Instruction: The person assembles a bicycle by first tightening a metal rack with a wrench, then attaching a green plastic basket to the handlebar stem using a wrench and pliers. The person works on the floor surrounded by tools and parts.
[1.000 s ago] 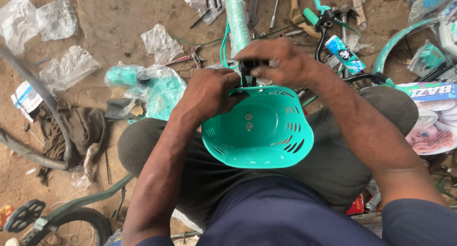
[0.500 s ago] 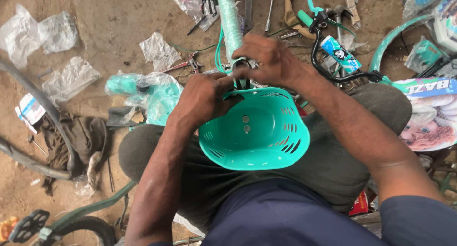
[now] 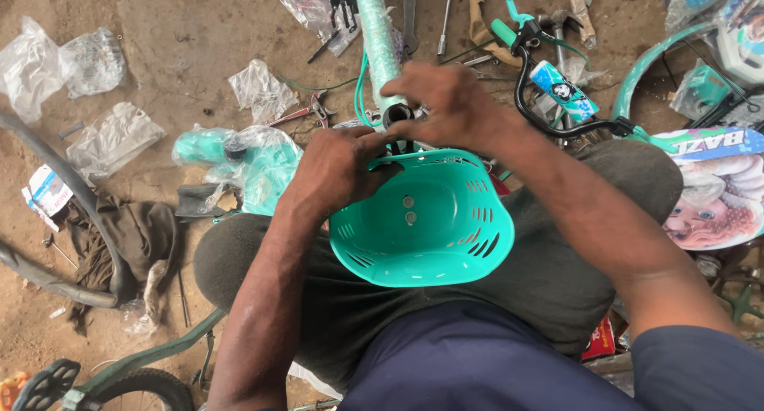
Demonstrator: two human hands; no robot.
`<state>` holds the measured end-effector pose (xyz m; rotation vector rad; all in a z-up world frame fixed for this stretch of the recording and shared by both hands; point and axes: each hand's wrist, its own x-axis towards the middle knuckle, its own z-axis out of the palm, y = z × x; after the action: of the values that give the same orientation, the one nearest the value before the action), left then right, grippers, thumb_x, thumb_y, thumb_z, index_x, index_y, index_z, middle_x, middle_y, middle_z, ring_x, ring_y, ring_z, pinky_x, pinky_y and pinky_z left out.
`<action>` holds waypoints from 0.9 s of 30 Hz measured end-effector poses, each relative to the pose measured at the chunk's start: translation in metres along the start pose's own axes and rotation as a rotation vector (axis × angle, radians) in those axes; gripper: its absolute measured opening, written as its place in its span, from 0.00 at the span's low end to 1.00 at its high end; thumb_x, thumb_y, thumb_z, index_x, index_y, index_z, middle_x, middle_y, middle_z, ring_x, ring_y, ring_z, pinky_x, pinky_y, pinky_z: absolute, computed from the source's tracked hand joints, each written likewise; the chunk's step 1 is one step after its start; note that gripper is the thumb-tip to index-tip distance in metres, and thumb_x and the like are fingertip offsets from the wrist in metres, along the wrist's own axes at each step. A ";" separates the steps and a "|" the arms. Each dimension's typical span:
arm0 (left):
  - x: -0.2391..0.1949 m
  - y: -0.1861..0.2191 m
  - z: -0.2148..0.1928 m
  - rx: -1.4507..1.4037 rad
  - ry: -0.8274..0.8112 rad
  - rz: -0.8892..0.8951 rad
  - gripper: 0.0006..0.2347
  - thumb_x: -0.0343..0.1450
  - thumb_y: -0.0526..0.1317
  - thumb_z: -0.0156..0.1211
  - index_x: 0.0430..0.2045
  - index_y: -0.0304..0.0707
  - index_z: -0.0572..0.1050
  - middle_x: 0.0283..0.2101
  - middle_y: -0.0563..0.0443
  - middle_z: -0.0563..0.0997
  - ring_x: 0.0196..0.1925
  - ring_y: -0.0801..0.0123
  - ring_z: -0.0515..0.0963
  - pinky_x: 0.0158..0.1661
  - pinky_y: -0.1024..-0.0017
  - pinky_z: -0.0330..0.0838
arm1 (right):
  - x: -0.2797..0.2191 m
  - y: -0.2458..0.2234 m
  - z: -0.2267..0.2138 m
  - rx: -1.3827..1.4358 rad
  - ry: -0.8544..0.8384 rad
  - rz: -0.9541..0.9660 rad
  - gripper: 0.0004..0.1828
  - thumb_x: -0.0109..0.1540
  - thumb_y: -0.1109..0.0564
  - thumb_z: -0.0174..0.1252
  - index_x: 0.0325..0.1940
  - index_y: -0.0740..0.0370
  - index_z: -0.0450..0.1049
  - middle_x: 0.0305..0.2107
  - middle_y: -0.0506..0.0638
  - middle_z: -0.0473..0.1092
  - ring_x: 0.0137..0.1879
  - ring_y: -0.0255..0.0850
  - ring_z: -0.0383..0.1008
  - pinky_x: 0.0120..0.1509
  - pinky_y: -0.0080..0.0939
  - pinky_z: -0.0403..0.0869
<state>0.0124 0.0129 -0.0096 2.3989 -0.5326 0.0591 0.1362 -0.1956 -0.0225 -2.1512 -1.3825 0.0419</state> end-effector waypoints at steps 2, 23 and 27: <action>0.002 0.001 0.001 -0.006 -0.005 0.001 0.12 0.61 0.42 0.73 0.31 0.37 0.79 0.29 0.44 0.80 0.31 0.46 0.81 0.30 0.53 0.73 | -0.003 0.000 -0.002 0.132 0.065 -0.106 0.26 0.60 0.46 0.70 0.56 0.63 0.75 0.44 0.58 0.74 0.49 0.50 0.79 0.52 0.45 0.78; 0.001 0.003 -0.001 -0.013 -0.027 -0.064 0.11 0.61 0.43 0.75 0.25 0.37 0.78 0.30 0.43 0.81 0.32 0.46 0.81 0.32 0.53 0.73 | -0.005 0.004 0.004 0.354 0.006 -0.131 0.23 0.61 0.54 0.67 0.60 0.60 0.75 0.48 0.50 0.76 0.50 0.44 0.81 0.53 0.42 0.80; 0.000 0.002 0.000 -0.041 -0.010 -0.035 0.12 0.61 0.42 0.73 0.31 0.38 0.80 0.31 0.43 0.81 0.32 0.46 0.81 0.32 0.53 0.73 | -0.004 -0.001 0.000 0.014 0.105 -0.071 0.23 0.57 0.48 0.76 0.51 0.60 0.77 0.37 0.55 0.72 0.41 0.50 0.78 0.42 0.47 0.77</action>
<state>0.0120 0.0113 -0.0084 2.3687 -0.4917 0.0211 0.1331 -0.1990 -0.0229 -2.0612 -1.3923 -0.0877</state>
